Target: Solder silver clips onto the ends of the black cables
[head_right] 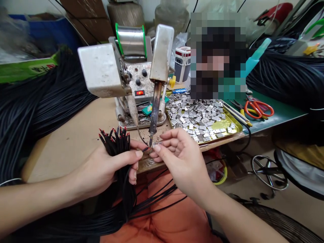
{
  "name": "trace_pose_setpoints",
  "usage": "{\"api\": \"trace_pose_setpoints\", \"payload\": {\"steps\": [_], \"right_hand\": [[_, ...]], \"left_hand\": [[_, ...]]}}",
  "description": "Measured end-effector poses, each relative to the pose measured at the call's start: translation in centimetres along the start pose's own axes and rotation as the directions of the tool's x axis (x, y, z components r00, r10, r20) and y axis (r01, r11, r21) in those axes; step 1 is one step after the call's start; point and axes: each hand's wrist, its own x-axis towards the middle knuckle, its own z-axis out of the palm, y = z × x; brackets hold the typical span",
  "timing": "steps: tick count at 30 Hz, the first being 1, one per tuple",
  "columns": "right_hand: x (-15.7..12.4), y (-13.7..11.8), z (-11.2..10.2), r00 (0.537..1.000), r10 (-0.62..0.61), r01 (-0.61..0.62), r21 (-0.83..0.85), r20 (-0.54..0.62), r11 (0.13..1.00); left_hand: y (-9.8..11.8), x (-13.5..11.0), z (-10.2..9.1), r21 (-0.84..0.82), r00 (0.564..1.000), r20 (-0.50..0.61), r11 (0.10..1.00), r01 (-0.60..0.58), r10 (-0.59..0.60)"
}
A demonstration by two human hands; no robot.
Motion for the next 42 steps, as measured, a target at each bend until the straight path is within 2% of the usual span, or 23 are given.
{"api": "trace_pose_setpoints", "payload": {"steps": [9,42], "right_hand": [[-0.01,0.48,0.26,1.0,-0.026,0.025,0.074,0.001,0.997],[-0.23,0.76,0.3,0.998,-0.06,0.059,0.065,0.002,0.996]], "left_hand": [[0.16,0.15,0.25,-0.005,1.0,-0.016,1.0,0.009,-0.009],[0.19,0.03,0.14,-0.008,1.0,-0.009,1.0,-0.005,0.005]]}}
